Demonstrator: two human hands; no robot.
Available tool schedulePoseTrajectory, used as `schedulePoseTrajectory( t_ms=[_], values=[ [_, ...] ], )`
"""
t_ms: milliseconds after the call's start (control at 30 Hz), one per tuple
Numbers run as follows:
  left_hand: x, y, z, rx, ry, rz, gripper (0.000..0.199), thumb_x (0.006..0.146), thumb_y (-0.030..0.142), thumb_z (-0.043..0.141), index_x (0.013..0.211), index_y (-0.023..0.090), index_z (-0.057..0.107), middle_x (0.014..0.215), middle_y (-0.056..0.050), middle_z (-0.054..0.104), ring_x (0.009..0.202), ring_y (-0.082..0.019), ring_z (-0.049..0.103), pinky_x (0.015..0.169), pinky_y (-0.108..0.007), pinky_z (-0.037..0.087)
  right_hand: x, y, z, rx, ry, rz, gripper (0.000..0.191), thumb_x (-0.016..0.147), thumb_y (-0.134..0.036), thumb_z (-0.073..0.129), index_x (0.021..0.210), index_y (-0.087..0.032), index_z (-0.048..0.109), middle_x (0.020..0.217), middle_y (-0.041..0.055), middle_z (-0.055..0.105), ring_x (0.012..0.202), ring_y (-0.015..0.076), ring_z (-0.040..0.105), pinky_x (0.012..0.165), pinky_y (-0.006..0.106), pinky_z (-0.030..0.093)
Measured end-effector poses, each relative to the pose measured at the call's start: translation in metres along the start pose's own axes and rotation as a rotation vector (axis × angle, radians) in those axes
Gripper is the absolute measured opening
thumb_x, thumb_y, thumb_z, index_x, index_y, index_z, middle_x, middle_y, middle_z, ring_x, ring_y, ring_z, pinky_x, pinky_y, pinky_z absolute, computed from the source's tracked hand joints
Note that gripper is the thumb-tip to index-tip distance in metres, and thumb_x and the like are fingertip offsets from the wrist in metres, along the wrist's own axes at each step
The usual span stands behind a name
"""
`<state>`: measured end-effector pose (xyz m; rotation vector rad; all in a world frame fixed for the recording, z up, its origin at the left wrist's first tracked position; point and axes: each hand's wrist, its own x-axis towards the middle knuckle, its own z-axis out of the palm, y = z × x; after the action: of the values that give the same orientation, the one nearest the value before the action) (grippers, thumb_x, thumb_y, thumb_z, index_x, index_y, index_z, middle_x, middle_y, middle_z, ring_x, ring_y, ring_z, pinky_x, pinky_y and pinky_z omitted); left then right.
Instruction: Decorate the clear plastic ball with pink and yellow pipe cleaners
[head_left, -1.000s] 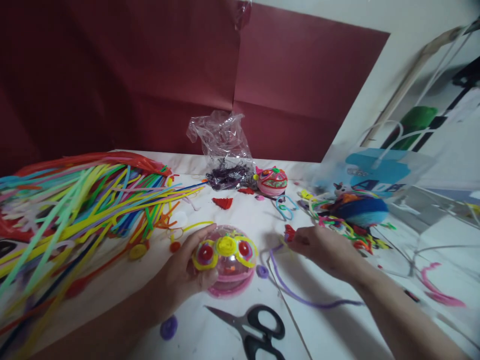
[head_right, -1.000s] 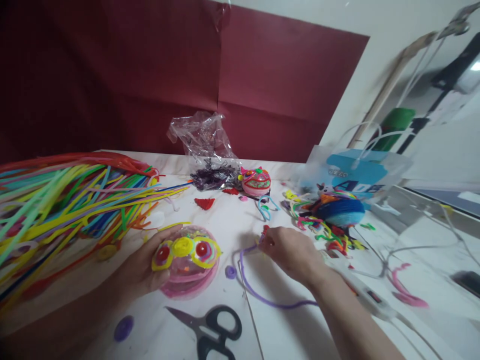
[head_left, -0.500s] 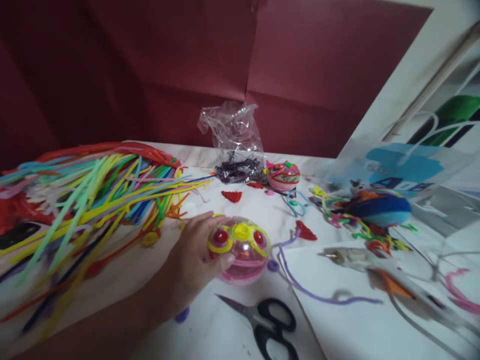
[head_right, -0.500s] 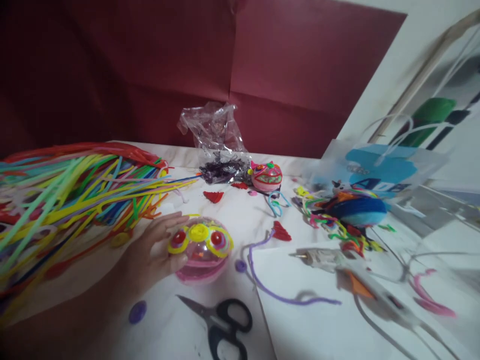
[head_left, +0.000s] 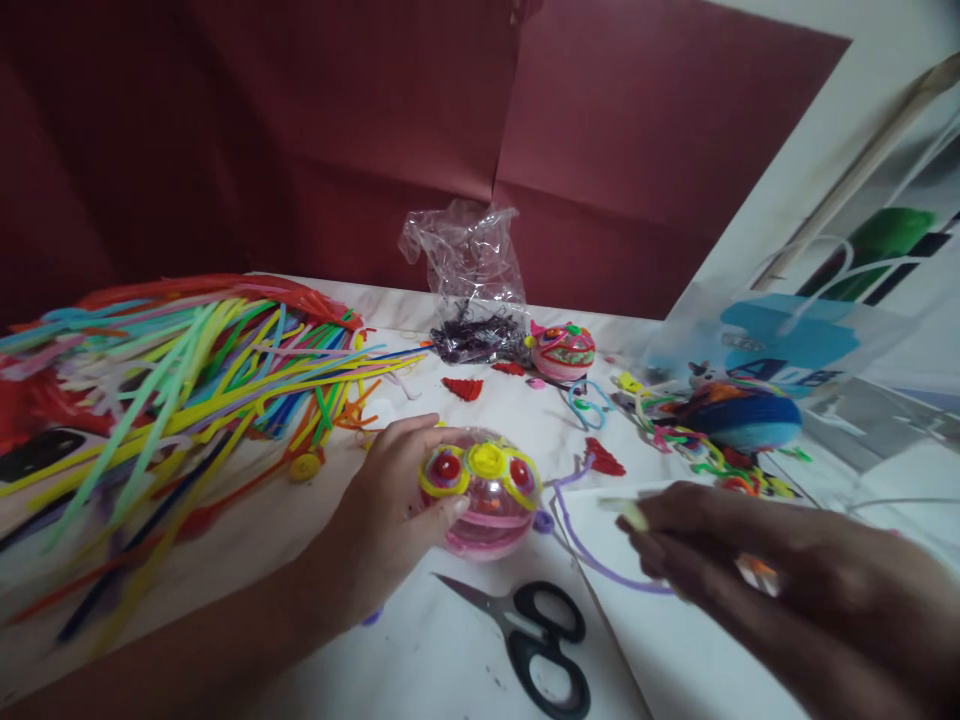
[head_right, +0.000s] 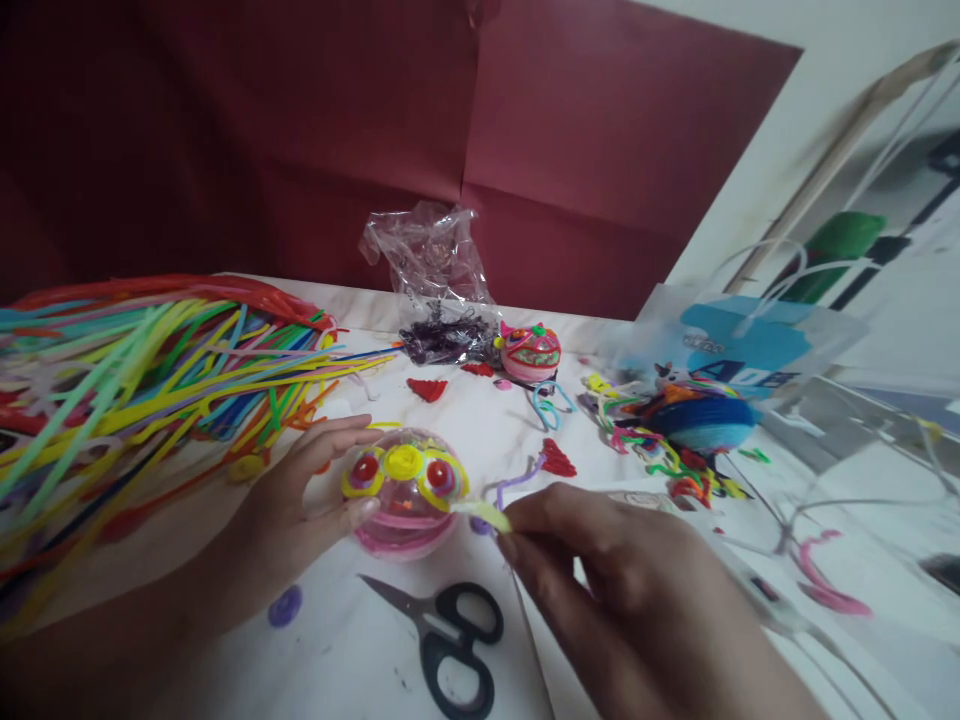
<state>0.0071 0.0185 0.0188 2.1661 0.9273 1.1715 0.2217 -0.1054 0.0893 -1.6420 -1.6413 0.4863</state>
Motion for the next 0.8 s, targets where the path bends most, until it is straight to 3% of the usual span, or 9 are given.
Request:
schedulePoseTrajectory(
  t_ms=[133, 233, 400, 500, 667, 800],
  values=[
    [0.000, 0.009, -0.003, -0.018, -0.036, -0.059, 0.038, 0.071, 0.018, 0.059, 0.110, 0.020, 0.061, 0.121, -0.009, 0.057, 0.119, -0.023, 0.049, 0.104, -0.041, 0.038, 0.012, -0.012, 0.019, -0.065, -0.121, -0.103, 0.020, 0.081, -0.029, 0.053, 0.066, -0.024, 0.066, 0.062, 0.0013, 0.070, 0.052, 0.0147, 0.064, 0.046, 0.020, 0.048],
    [0.001, 0.015, -0.006, -0.013, 0.002, -0.008, 0.032, 0.073, 0.016, 0.057, 0.104, 0.018, 0.064, 0.115, -0.009, 0.060, 0.114, -0.021, 0.053, 0.101, -0.037, 0.040, 0.017, -0.012, 0.024, -0.148, -0.185, -0.135, 0.022, 0.082, -0.024, 0.049, 0.068, -0.023, 0.065, 0.066, 0.0028, 0.069, 0.055, 0.0148, 0.064, 0.049, 0.021, 0.049],
    [0.001, 0.032, -0.012, -0.060, 0.080, 0.043, 0.014, 0.075, 0.014, 0.057, 0.079, 0.020, 0.069, 0.076, 0.002, 0.064, 0.073, -0.010, 0.060, 0.073, -0.019, 0.049, 0.024, -0.012, 0.031, -0.284, -0.200, -0.197, 0.024, 0.081, -0.020, 0.048, 0.067, -0.022, 0.067, 0.069, 0.0048, 0.068, 0.060, 0.0166, 0.063, 0.054, 0.024, 0.049],
    [0.000, 0.045, -0.015, -0.084, -0.021, 0.023, 0.013, 0.071, 0.013, 0.061, 0.069, 0.022, 0.069, 0.061, 0.006, 0.059, 0.055, -0.007, 0.051, 0.057, -0.015, 0.043, 0.027, -0.013, 0.039, -0.286, -0.198, -0.211, 0.023, 0.080, -0.020, 0.048, 0.073, -0.022, 0.069, 0.073, 0.0052, 0.071, 0.064, 0.0182, 0.064, 0.054, 0.025, 0.049],
    [-0.002, 0.053, -0.017, -0.093, -0.282, -0.168, 0.015, 0.074, 0.015, 0.057, 0.064, 0.019, 0.068, 0.059, 0.005, 0.060, 0.055, -0.008, 0.050, 0.050, -0.017, 0.036, 0.028, -0.017, 0.048, -0.092, -0.158, -0.149, 0.022, 0.078, -0.020, 0.048, 0.073, -0.022, 0.069, 0.072, 0.0040, 0.072, 0.061, 0.0162, 0.065, 0.052, 0.023, 0.049],
    [-0.003, 0.052, -0.016, -0.099, -0.336, -0.315, 0.015, 0.073, 0.022, 0.058, 0.060, 0.016, 0.063, 0.055, 0.005, 0.053, 0.052, -0.008, 0.044, 0.047, -0.018, 0.031, 0.027, -0.021, 0.056, 0.098, -0.141, 0.006, 0.019, 0.076, -0.030, 0.054, 0.066, -0.020, 0.066, 0.062, 0.0033, 0.068, 0.056, 0.0159, 0.061, 0.050, 0.023, 0.047]
  ],
)
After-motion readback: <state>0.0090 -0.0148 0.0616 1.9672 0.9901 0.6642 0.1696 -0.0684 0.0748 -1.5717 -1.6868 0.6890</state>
